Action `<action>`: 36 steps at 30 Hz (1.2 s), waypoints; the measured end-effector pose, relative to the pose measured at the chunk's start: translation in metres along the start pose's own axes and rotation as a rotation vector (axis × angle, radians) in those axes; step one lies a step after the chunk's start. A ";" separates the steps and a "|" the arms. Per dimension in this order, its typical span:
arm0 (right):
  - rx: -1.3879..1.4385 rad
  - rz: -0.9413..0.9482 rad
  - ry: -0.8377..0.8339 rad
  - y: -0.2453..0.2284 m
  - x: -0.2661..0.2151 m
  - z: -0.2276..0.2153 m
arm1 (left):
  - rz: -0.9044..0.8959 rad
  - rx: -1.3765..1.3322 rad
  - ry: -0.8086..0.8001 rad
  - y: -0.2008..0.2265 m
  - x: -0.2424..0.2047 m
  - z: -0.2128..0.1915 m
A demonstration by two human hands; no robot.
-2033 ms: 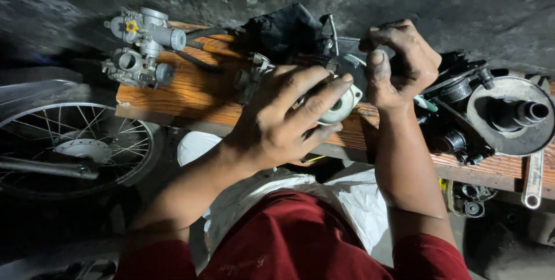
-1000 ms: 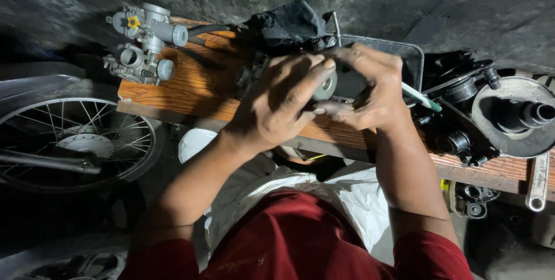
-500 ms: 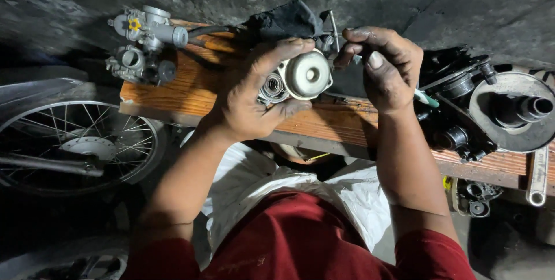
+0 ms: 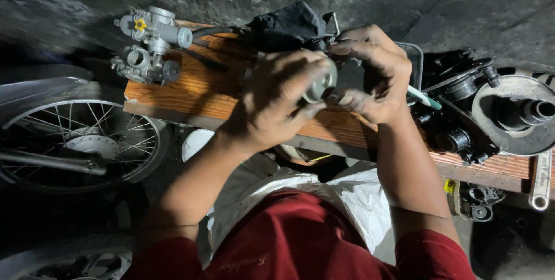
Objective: The person assembles a mechanical component, likely a carburetor, on a wooden workbench. They insert a spring into a metal housing, wipe a circular metal part with a black cloth, and then use a screwdriver to tighten a screw on the assembly.
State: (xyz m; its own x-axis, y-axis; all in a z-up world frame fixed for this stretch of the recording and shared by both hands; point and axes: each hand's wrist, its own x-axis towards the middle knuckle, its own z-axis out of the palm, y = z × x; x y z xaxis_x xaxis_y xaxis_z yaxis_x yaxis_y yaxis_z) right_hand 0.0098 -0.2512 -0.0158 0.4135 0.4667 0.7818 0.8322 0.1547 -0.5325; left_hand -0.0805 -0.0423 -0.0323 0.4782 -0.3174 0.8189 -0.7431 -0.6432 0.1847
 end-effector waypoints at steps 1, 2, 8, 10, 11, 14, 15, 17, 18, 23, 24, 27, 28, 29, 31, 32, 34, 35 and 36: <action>0.003 -0.001 -0.002 0.001 -0.001 0.001 | -0.002 0.003 0.001 0.006 0.001 0.000; -0.025 -0.029 -0.020 0.001 -0.002 0.001 | 0.013 0.027 0.002 0.011 0.003 0.001; -0.239 -0.066 -0.058 -0.017 -0.005 0.004 | 0.094 0.197 -0.046 0.034 0.024 -0.007; -0.249 -0.042 -0.053 -0.025 -0.003 0.002 | 0.115 0.195 -0.064 0.033 0.024 -0.006; -0.217 0.018 -0.076 -0.028 -0.002 0.001 | 0.108 0.201 -0.066 0.032 0.023 -0.006; -0.172 0.103 -0.112 -0.024 0.000 -0.003 | 0.042 0.104 -0.045 0.018 0.012 0.004; -0.154 0.121 -0.131 -0.022 0.001 -0.004 | -0.022 0.008 -0.021 0.013 0.007 0.009; 0.018 0.218 -0.138 -0.012 -0.005 -0.011 | -0.101 0.075 -0.032 0.004 -0.006 0.011; 0.195 0.308 -0.148 -0.008 -0.007 -0.013 | -0.182 0.149 -0.043 -0.001 -0.013 0.011; 0.288 0.340 -0.153 0.019 -0.012 -0.018 | -0.209 0.077 0.044 0.005 -0.011 0.002; 0.354 0.308 -0.123 0.027 -0.011 -0.017 | -0.144 0.040 0.144 0.002 -0.011 0.007; 0.361 0.341 -0.141 0.034 -0.014 -0.013 | -0.153 0.032 0.165 -0.003 -0.014 0.006; 0.361 0.339 -0.148 0.036 -0.015 -0.012 | -0.155 0.035 0.172 -0.005 -0.015 0.006; 0.360 0.364 -0.161 0.038 -0.015 -0.011 | -0.148 0.023 0.195 -0.008 -0.016 0.006; 0.364 0.387 -0.183 0.041 -0.015 -0.008 | -0.148 0.019 0.225 -0.012 -0.018 0.004; 0.347 0.395 -0.202 0.042 -0.016 -0.007 | -0.146 0.019 0.223 -0.012 -0.019 0.004; 0.331 0.402 -0.228 0.042 -0.016 -0.003 | -0.148 0.021 0.227 -0.013 -0.019 0.003; 0.325 0.407 -0.234 0.041 -0.017 0.000 | -0.136 0.041 0.223 -0.013 -0.019 0.002; 0.320 0.412 -0.240 0.040 -0.018 0.002 | -0.123 0.060 0.220 -0.013 -0.019 0.001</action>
State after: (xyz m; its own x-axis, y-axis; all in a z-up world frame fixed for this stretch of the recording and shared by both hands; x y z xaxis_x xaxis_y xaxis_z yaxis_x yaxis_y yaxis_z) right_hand 0.0348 -0.2511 -0.0515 0.5535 0.7228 0.4137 0.4518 0.1567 -0.8782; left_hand -0.0796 -0.0285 -0.0507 0.4453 -0.0796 0.8918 -0.6533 -0.7099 0.2629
